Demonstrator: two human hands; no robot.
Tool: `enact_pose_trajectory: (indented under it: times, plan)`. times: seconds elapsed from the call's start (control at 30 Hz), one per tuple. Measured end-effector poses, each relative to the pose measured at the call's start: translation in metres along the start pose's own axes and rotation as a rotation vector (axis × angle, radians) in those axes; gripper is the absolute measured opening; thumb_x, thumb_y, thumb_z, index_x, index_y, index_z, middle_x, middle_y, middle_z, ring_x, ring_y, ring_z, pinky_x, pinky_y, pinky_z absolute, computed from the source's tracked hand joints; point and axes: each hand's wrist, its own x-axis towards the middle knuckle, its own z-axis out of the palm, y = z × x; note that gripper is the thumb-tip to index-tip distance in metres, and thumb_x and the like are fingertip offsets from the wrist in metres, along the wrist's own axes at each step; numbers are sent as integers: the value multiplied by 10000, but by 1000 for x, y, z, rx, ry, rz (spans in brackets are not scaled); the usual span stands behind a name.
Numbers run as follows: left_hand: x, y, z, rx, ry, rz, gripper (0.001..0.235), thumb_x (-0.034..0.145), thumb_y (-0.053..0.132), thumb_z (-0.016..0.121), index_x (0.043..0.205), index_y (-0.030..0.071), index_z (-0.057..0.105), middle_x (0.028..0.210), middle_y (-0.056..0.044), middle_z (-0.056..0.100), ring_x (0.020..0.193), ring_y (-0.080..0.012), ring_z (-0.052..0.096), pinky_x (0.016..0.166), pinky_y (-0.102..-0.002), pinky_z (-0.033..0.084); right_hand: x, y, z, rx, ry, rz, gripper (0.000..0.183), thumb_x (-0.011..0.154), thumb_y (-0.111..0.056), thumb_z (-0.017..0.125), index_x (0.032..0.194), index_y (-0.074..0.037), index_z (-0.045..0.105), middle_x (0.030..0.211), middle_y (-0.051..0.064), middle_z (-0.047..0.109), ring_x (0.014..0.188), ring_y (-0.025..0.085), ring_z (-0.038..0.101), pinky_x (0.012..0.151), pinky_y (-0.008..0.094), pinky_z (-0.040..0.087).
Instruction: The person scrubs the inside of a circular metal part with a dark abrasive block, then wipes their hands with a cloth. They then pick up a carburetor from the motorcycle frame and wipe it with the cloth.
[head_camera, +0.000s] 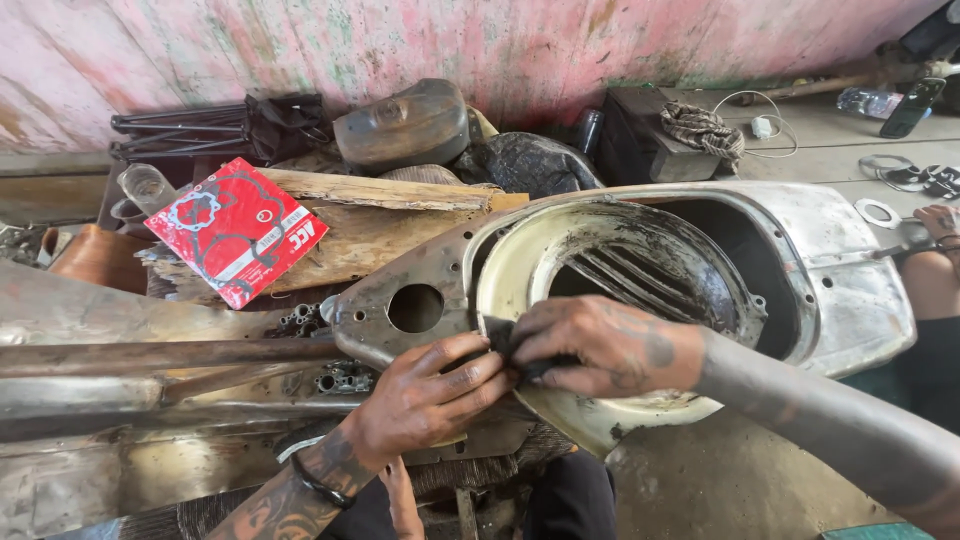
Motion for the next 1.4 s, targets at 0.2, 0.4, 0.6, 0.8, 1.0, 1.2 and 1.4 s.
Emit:
enact_pose_trajectory:
  times: [0.2,0.4,0.6,0.8,1.0,1.2,1.4]
  plan:
    - [2,0,-1,-30,-1,15,260,1084,163,494,1178,14,686,1158,-80,673,1095,-298,654,871,-399,618,-46,-42,5,100,2,97,275,1032,-242,522,1039,-15,677,1046,181,682,935,335,663,809,460,521]
    - [1,-1,0,-23,-18,19,196,1063,121,559,1171,12,682,1155,-87,676,1101,-307,659,895,-402,618,-106,-53,25,-90,-24,179,188,979,-147,532,997,-50,693,1072,165,696,951,355,640,861,500,502]
    - [-2,1,2,-21,-32,10,196,1048,73,576,1212,19,668,1185,-91,672,1135,-313,643,907,-405,631,-123,-36,17,-115,353,349,201,925,-150,669,1069,-13,704,1038,114,744,951,251,759,861,359,637]
    - [6,3,1,20,18,20,120,1022,42,652,1135,33,690,1123,-79,675,1053,-287,667,877,-373,634,-74,-22,41,-121,238,13,219,1006,-41,457,1073,-20,664,1112,172,638,980,349,635,848,447,537]
    - [5,1,0,17,-7,23,185,1058,86,554,1119,22,716,1137,-84,687,1071,-304,679,934,-388,627,-27,20,40,-230,137,223,226,933,-100,567,1133,-99,672,1089,144,591,981,337,602,853,463,495]
    - [3,1,0,-9,-19,19,244,1077,100,483,1165,24,697,1168,-85,670,1078,-319,663,966,-406,628,15,84,36,-531,347,344,228,894,-26,601,1119,-61,613,1028,132,569,897,351,620,625,501,546]
    - [1,-1,1,-14,-30,16,284,1089,84,425,1191,22,683,1174,-85,661,1083,-320,659,936,-402,636,12,49,41,-287,292,290,383,833,31,569,1206,-15,639,1195,220,661,1008,392,692,791,484,592]
